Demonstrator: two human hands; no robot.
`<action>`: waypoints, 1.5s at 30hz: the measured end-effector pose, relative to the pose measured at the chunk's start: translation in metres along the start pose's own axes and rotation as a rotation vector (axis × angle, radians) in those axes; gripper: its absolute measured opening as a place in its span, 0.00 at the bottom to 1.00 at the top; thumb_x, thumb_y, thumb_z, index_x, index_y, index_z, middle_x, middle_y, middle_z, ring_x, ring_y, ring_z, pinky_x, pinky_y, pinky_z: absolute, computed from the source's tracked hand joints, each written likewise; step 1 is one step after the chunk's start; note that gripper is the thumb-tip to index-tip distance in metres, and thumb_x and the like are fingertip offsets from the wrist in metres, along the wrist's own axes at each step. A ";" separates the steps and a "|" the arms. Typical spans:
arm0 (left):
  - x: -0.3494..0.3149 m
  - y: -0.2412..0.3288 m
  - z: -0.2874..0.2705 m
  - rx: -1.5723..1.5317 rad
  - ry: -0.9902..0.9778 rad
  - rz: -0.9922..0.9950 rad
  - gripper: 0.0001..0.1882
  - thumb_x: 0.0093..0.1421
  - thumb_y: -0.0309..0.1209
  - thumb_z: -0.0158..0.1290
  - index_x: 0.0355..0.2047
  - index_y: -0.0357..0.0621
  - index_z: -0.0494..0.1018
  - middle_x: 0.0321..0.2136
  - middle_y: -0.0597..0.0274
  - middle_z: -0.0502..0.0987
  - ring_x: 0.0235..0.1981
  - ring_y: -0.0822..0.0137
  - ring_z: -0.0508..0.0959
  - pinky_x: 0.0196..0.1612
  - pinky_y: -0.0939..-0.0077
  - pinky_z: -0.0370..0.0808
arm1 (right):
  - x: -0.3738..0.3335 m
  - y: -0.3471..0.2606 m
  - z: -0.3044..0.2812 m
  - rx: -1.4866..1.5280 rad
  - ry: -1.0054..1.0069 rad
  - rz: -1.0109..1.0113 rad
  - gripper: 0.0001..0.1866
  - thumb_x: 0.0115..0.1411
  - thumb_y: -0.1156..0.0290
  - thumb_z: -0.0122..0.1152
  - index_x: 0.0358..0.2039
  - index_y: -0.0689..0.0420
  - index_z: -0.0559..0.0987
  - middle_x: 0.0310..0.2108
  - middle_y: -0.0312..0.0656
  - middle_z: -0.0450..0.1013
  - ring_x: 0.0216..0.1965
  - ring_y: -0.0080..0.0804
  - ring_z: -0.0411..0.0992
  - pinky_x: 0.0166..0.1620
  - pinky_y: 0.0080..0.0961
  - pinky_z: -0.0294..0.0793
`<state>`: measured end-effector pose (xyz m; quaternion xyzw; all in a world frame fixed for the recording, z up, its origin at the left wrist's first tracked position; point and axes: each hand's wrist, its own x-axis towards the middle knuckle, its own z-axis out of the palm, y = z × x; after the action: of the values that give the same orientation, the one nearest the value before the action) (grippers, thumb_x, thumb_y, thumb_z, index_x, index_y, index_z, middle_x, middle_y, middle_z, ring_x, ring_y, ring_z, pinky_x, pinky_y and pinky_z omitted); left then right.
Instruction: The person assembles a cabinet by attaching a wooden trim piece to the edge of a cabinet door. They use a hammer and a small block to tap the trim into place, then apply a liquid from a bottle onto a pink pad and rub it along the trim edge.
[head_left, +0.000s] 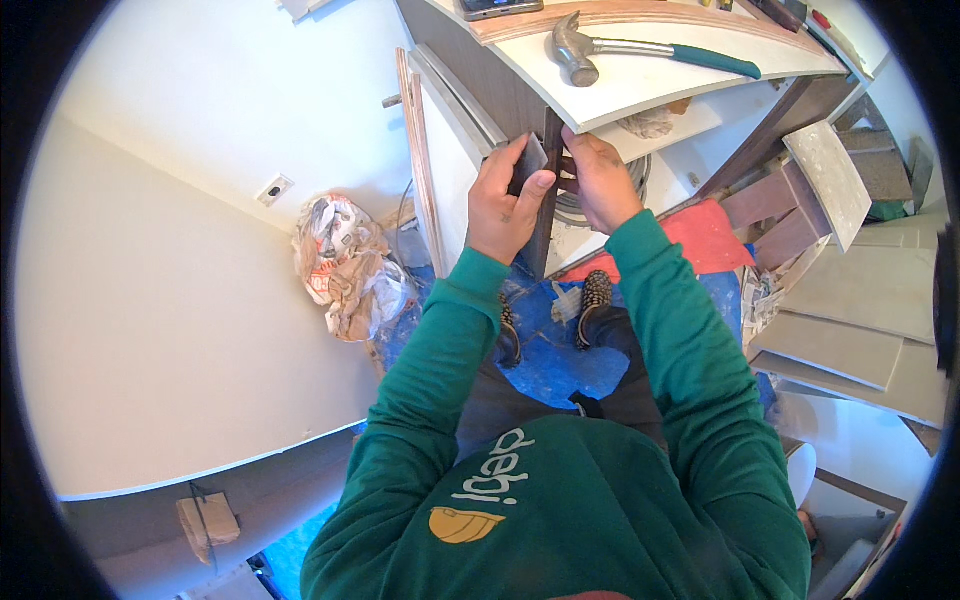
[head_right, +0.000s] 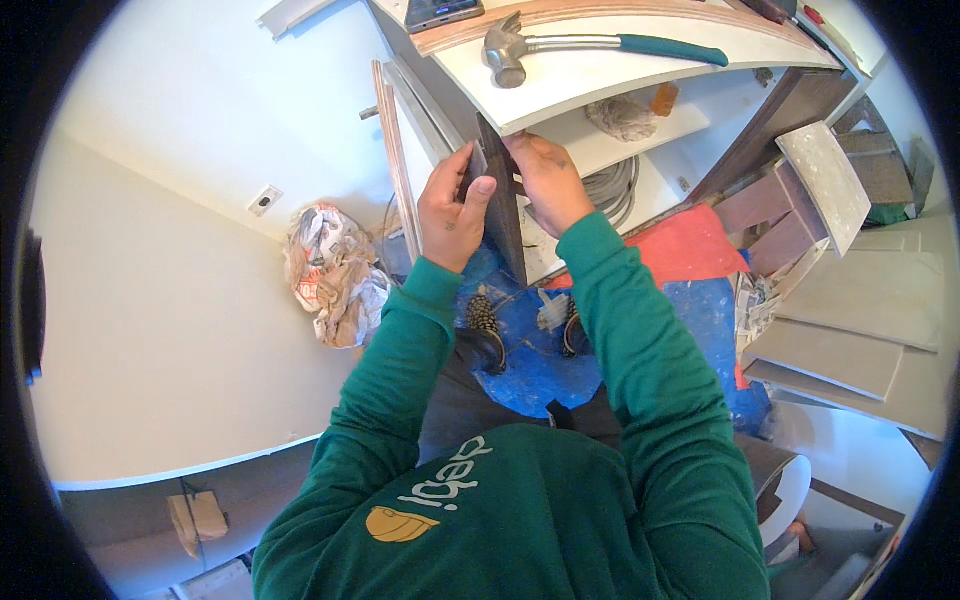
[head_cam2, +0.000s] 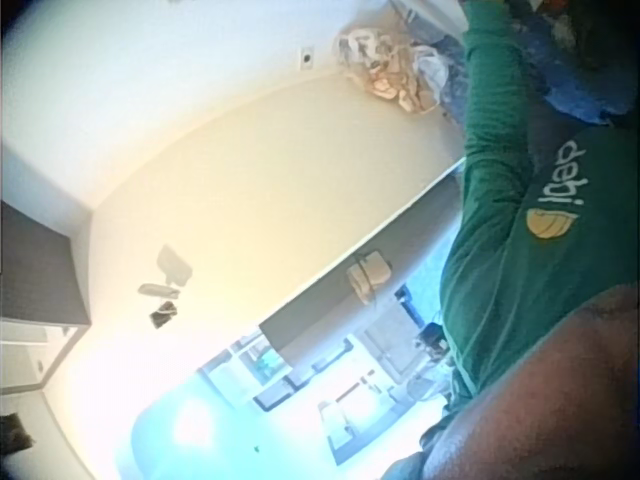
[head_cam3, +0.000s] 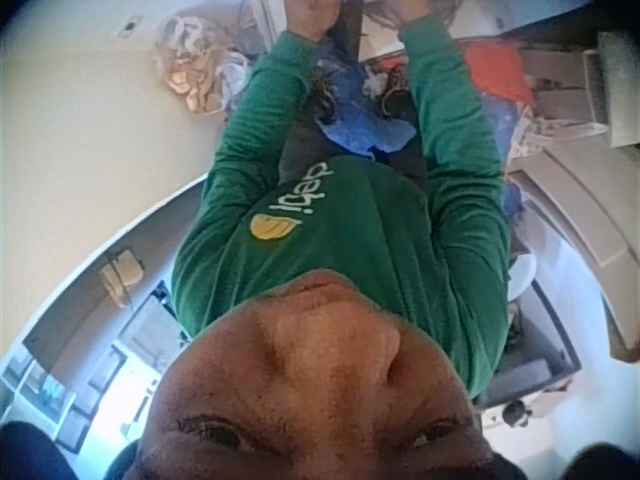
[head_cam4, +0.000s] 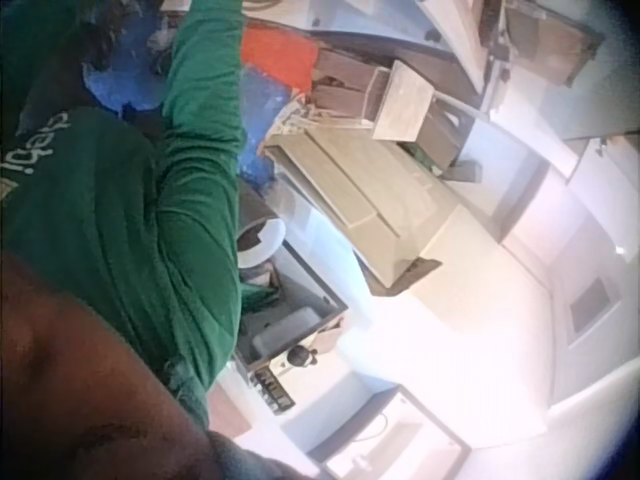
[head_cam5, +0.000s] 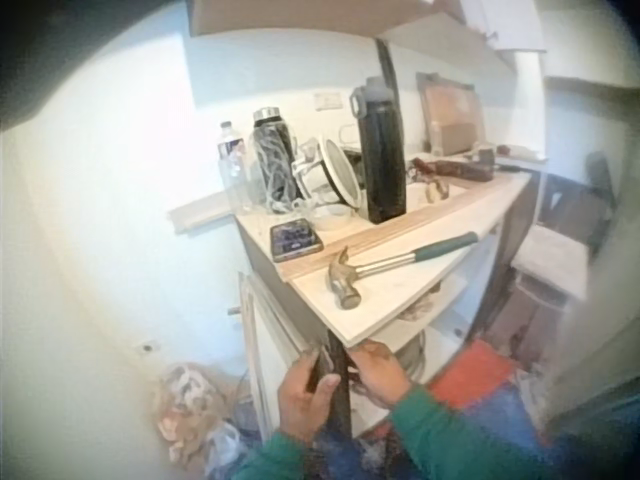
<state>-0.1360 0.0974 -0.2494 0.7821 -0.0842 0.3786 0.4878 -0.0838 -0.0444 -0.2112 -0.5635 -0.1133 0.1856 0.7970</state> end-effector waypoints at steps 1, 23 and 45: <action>-0.001 -0.001 0.000 0.015 -0.012 -0.003 0.35 0.62 0.50 0.60 0.56 0.29 0.73 0.39 0.44 0.78 0.39 0.52 0.79 0.44 0.66 0.76 | -0.001 -0.001 0.000 -0.009 0.007 0.002 0.24 0.71 0.48 0.52 0.47 0.58 0.80 0.44 0.38 0.77 0.45 0.27 0.73 0.48 0.31 0.73; -0.004 0.020 0.008 0.061 -0.016 0.040 0.29 0.70 0.40 0.51 0.59 0.24 0.67 0.39 0.44 0.74 0.39 0.52 0.75 0.45 0.66 0.73 | 0.006 0.003 -0.010 0.003 -0.062 0.002 0.30 0.69 0.44 0.54 0.46 0.63 0.79 0.43 0.40 0.77 0.44 0.27 0.73 0.50 0.32 0.75; -0.001 0.019 0.012 0.021 0.025 -0.002 0.29 0.69 0.42 0.53 0.58 0.25 0.70 0.37 0.48 0.75 0.38 0.56 0.76 0.43 0.69 0.74 | 0.008 0.006 -0.008 -0.014 -0.026 -0.050 0.29 0.68 0.44 0.55 0.37 0.62 0.81 0.35 0.36 0.76 0.37 0.23 0.71 0.43 0.26 0.74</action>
<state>-0.1399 0.0778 -0.2399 0.7824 -0.0730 0.3888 0.4810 -0.0743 -0.0465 -0.2194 -0.5635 -0.1393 0.1721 0.7959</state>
